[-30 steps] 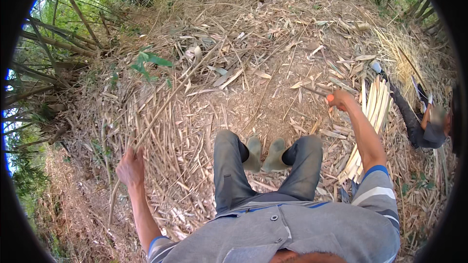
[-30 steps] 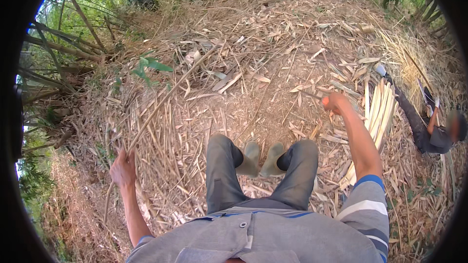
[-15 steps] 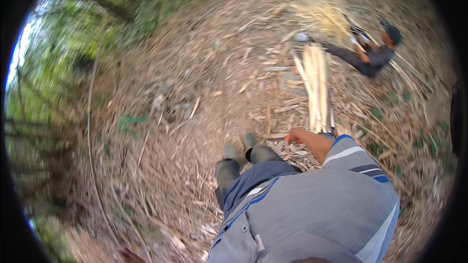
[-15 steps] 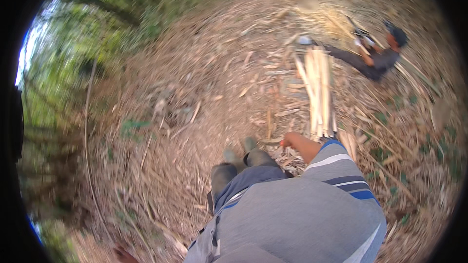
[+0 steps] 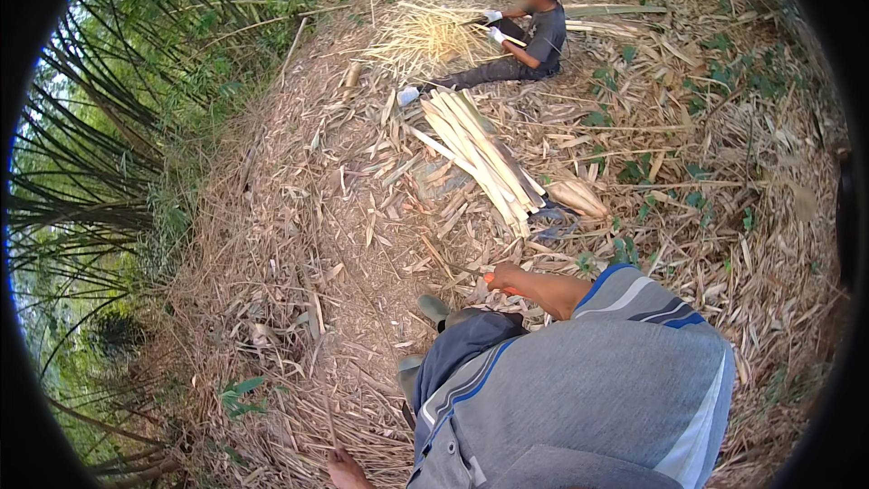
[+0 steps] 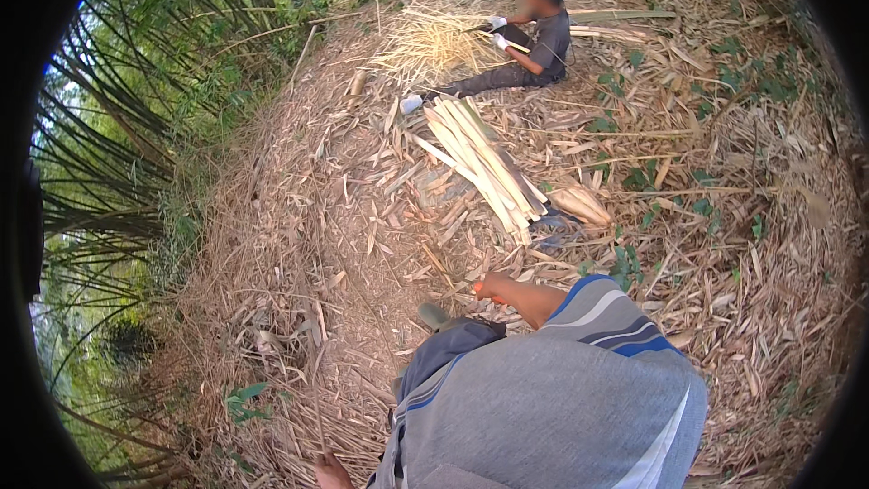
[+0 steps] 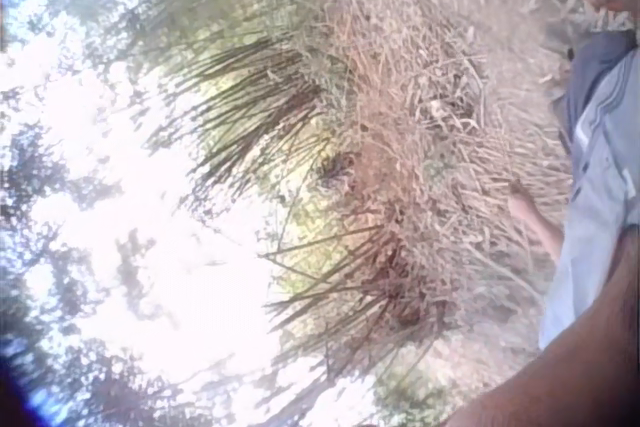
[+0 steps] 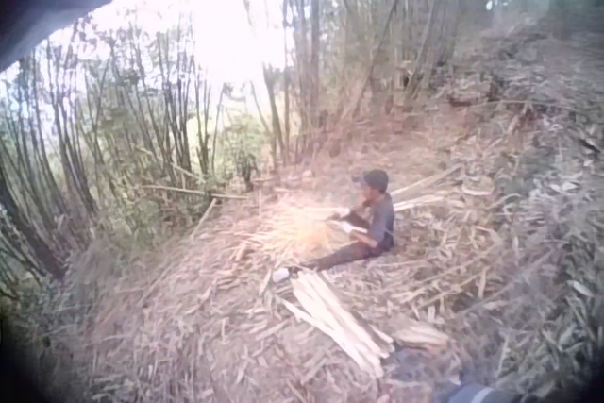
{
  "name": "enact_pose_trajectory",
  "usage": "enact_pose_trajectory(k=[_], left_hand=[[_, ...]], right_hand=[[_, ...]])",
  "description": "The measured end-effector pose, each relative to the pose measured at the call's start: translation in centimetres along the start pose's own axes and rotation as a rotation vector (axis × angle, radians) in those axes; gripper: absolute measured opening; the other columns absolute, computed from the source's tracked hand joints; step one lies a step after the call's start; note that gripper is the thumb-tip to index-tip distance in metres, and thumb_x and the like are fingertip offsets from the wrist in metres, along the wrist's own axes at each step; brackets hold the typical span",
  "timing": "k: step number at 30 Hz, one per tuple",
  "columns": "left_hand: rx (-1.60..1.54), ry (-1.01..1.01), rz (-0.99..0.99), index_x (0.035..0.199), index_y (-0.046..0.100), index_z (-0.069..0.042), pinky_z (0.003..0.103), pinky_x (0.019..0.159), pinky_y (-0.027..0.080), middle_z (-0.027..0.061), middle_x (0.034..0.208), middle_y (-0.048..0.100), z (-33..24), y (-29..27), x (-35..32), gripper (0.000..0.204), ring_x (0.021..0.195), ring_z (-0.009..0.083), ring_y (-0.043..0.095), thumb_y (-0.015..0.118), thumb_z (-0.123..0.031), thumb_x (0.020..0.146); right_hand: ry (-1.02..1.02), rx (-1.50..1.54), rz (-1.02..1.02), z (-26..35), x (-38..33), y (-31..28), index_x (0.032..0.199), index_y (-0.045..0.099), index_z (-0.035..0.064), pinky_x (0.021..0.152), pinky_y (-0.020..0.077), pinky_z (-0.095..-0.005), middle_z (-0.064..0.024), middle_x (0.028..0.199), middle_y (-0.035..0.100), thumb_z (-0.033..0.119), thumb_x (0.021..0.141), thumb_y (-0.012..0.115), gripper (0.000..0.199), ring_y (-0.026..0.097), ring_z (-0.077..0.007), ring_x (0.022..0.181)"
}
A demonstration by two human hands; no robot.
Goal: The person walks through a bamboo grove and uses a machete to cut and strip bamboo stalks. They then sit on the ground to continue splitting and processing the bamboo into smaller pieces.
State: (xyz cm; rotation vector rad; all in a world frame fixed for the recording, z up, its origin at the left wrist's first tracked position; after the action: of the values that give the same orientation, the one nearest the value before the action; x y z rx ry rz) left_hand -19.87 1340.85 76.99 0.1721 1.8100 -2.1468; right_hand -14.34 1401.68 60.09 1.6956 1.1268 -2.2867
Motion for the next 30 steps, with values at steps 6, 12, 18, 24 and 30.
enact_pose_trajectory(k=[6, 12, 18, 24, 30], left_hand=[[0.173, 0.216, -0.131, 0.064, 0.065, -0.010, 0.040, 0.044, 0.048, 0.0121, 0.055, 0.061, 0.6, 2.0, 0.6, 0.053, 0.052, 0.0286, 0.062, 0.044, -0.056, 0.082], [0.052, 0.307, -0.152, 0.075, 0.065, -0.012, 0.041, 0.040, 0.045, 0.0116, 0.056, 0.060, 0.8, -2.6, 2.4, 0.046, 0.047, 0.0291, 0.059, 0.044, -0.052, 0.084], [-0.007, 0.456, -0.183, 0.076, 0.062, -0.013, 0.041, 0.045, 0.045, 0.0135, 0.061, 0.060, -3.1, -8.6, 4.9, 0.032, 0.052, 0.0321, 0.058, 0.051, -0.042, 0.084], [0.046, 0.478, -0.275, 0.073, 0.062, -0.013, 0.041, 0.040, 0.042, 0.0120, 0.053, 0.057, -10.0, -14.3, 5.4, 0.033, 0.044, 0.0296, 0.055, 0.052, -0.042, 0.083], [0.129, 0.486, -0.277, 0.068, 0.065, -0.014, 0.039, 0.038, 0.041, 0.0104, 0.050, 0.057, -15.3, -17.9, 5.2, 0.035, 0.042, 0.0273, 0.055, 0.052, -0.043, 0.083]], right_hand=[[-0.028, 0.083, 0.030, 1.7, -6.4, 0.3, 0.077, 0.065, 0.0016, 0.061, 0.0489, -0.0368, -0.0114, 0.068, 0.064, 0.039, 0.057, 0.070, 0.043, 0.063, -0.0245, 0.068], [-0.212, -0.016, -0.129, 6.9, -10.3, 1.5, 0.095, 0.062, 0.0090, 0.068, 0.0485, -0.0386, -0.0132, 0.086, 0.064, 0.038, 0.062, 0.065, 0.043, 0.062, -0.0272, 0.079], [-0.704, 0.128, -0.151, 20.5, -11.3, 1.3, 0.113, 0.053, 0.0103, 0.082, 0.0433, -0.0401, -0.0135, 0.105, 0.058, 0.043, 0.068, 0.065, 0.057, 0.055, -0.0302, 0.098], [-1.096, 0.332, -0.045, 32.4, -13.8, 1.3, 0.101, 0.052, 0.0083, 0.075, 0.0435, -0.0406, -0.0140, 0.091, 0.057, 0.037, 0.068, 0.065, 0.046, 0.056, -0.0299, 0.089], [-1.289, 0.213, -0.016, 35.1, -13.0, -1.0, 0.095, 0.053, 0.0058, 0.074, 0.0434, -0.0397, -0.0158, 0.093, 0.058, 0.042, 0.066, 0.067, 0.049, 0.055, -0.0318, 0.090]])
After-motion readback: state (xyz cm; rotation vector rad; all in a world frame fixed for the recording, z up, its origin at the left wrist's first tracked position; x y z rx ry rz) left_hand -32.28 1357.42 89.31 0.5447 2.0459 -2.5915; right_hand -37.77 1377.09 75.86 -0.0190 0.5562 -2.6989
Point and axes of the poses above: each hand's wrist, its own x-axis towards the middle knuckle, its own y-axis out of the palm, z = x × y, the point moved 1 cm from there along x, towards the middle knuckle
